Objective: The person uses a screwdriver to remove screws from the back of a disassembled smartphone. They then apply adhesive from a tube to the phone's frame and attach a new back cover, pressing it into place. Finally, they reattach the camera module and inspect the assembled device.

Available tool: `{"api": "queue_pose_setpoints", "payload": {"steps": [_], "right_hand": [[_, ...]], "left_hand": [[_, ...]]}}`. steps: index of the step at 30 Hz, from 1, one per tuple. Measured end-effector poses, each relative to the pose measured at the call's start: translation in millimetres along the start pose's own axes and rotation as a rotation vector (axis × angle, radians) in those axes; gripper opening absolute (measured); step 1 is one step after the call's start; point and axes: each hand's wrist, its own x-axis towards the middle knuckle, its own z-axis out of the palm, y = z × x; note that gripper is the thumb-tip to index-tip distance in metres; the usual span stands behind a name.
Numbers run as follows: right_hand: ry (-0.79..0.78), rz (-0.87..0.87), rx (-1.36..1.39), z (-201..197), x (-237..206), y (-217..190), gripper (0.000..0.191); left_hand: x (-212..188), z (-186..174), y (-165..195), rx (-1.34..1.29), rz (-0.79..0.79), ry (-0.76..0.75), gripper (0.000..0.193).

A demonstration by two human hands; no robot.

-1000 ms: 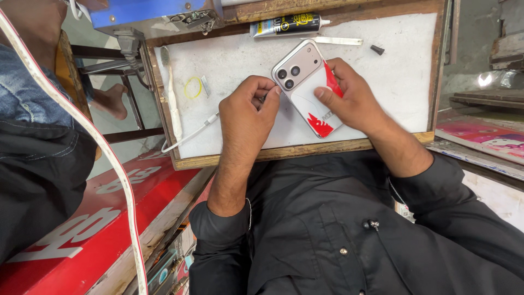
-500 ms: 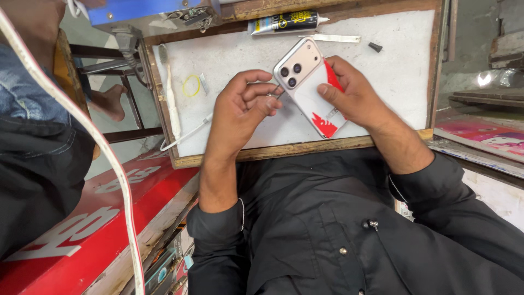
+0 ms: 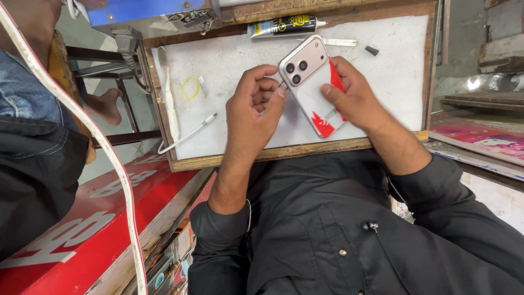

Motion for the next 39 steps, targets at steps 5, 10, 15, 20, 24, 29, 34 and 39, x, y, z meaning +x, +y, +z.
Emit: {"api": "queue_pose_setpoints", "payload": {"steps": [5,10,15,20,24,29,34,39], "right_hand": [[0.055,-0.096,-0.22,16.0,-8.6,-3.4,0.043],[0.102,-0.057,-0.378,21.6,-6.1,-11.6,0.038],[0.106,-0.029,-0.444,27.1,-3.9,-16.2,0.038],[0.11,0.014,-0.486,24.0,-5.6,-11.3,0.04],[0.081,-0.077,-0.254,16.5,-8.4,2.5,0.039],[-0.045,-0.204,0.16,0.7,-2.6,6.6,0.026],[-0.263,-0.431,0.292,4.9,9.6,-6.3,0.029],[-0.152,-0.219,0.404,12.2,14.7,-15.8,0.037]], "left_hand": [[2.7,3.9,0.9,0.162,-0.098,0.136,0.014],[5.5,-7.0,-1.3,0.19,-0.1,0.114,0.016],[7.3,-12.6,-2.1,0.249,-0.142,0.094,0.018],[9.0,-14.5,-7.5,0.289,-0.11,0.066,0.016],[7.0,-21.0,-7.6,0.162,-0.256,0.045,0.014],[-17.8,-18.1,9.5,-0.285,-0.149,-0.181,0.013],[-40.8,18.4,17.5,-0.445,-0.079,-0.297,0.009],[-35.0,22.9,11.1,-0.27,0.14,-0.124,0.008]]}}
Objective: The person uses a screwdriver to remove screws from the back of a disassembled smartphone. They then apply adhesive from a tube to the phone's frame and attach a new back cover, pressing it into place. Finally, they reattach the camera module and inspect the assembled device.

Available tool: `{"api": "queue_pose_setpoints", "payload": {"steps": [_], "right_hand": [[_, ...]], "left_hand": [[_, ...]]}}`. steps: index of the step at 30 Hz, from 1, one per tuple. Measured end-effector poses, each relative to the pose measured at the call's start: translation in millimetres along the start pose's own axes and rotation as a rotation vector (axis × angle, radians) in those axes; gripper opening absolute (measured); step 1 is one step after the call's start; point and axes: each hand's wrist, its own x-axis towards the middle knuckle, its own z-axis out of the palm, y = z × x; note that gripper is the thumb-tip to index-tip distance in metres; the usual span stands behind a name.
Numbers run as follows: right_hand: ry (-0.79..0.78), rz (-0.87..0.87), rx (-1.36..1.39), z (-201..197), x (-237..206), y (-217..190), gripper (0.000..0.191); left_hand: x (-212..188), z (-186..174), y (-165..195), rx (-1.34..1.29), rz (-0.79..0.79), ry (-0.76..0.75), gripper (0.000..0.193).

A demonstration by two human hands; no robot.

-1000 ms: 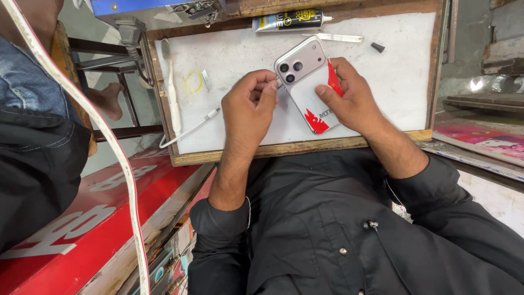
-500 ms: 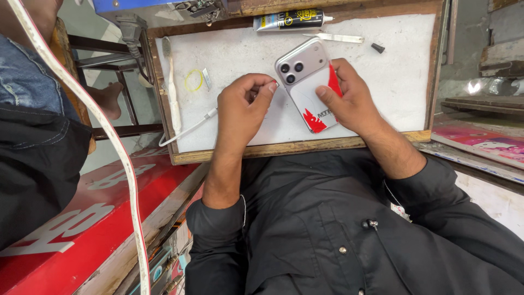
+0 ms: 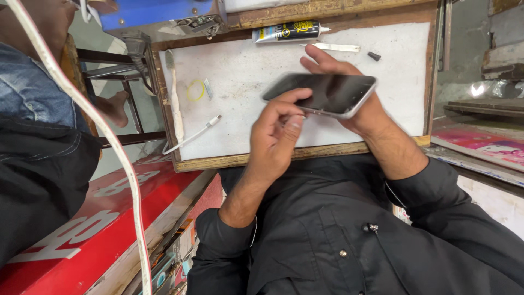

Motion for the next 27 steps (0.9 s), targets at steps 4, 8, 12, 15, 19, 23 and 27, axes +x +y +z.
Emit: {"api": "queue_pose_setpoints", "payload": {"steps": [4,8,12,15,19,23,27], "right_hand": [[0.23,0.331,0.346,-11.5,-2.7,-11.7,0.048],[0.059,0.455,0.245,-19.9,3.3,-13.5,0.061],[0.058,0.445,0.125,-15.1,5.9,-7.1,0.071],[0.144,0.382,0.17,-14.0,4.4,-8.7,0.075],[0.186,0.294,0.131,-12.7,2.8,-10.4,0.075],[0.203,0.261,0.029,-7.8,0.9,-9.3,0.076],[0.184,0.168,-0.082,-6.2,-2.1,-8.8,0.074]], "left_hand": [[-0.2,-8.6,6.3,0.386,0.036,0.061,0.007],[12.9,-10.2,12.3,0.494,0.052,0.046,0.007],[13.3,-3.5,16.5,0.718,0.273,0.111,0.007],[0.1,1.7,14.3,0.589,0.053,0.247,0.008],[-8.4,12.0,-5.6,0.142,-0.353,0.158,0.017],[-7.1,12.7,-20.6,0.05,-0.476,0.127,0.021],[-5.6,10.0,-21.7,0.062,-0.521,0.126,0.023]]}}
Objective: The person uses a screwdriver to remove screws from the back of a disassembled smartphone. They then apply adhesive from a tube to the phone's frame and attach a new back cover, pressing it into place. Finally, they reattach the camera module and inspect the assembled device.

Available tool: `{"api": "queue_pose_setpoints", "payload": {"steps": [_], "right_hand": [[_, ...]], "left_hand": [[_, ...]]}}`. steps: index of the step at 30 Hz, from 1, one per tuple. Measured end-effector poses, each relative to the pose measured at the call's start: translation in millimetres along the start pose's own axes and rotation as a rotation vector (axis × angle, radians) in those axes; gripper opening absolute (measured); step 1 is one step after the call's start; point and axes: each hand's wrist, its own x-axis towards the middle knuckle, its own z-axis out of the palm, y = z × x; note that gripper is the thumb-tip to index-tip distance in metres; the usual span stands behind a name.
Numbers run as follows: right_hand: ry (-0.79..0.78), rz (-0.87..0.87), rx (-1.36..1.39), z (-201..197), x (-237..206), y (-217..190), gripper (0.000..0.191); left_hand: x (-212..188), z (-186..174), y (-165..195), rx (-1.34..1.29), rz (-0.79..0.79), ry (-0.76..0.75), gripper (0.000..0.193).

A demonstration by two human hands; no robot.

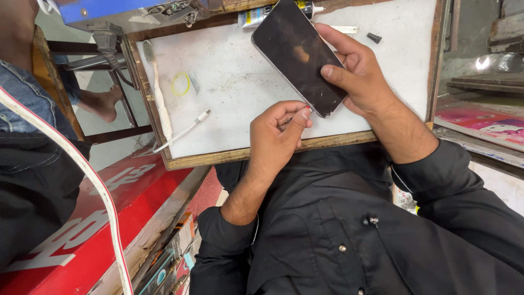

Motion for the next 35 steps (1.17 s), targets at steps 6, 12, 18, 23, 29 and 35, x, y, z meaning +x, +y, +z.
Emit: {"api": "queue_pose_setpoints", "payload": {"steps": [6,12,18,23,29,35], "right_hand": [[0.021,-0.109,-0.246,-3.6,-5.1,8.7,0.07],[0.055,-0.148,-0.423,-8.8,-6.9,13.6,0.067],[0.06,-0.193,-0.281,-10.0,-5.4,16.3,0.066],[0.075,-0.199,-0.357,-9.3,-6.3,16.1,0.066],[0.058,-0.206,-0.366,-10.9,-5.7,17.2,0.065],[0.063,-0.201,-0.37,-10.8,-5.1,17.3,0.066]], "left_hand": [[4.5,-7.0,3.3,0.149,0.051,0.006,0.02],[13.6,-7.9,0.1,0.166,-0.073,-0.013,0.022],[12.0,-18.3,3.9,-0.044,0.032,-0.15,0.047],[13.7,-16.7,11.5,0.08,-0.011,-0.099,0.051],[17.8,-17.8,14.8,0.137,-0.019,-0.122,0.037],[20.3,-8.7,23.2,0.172,-0.065,-0.085,0.049]]}}
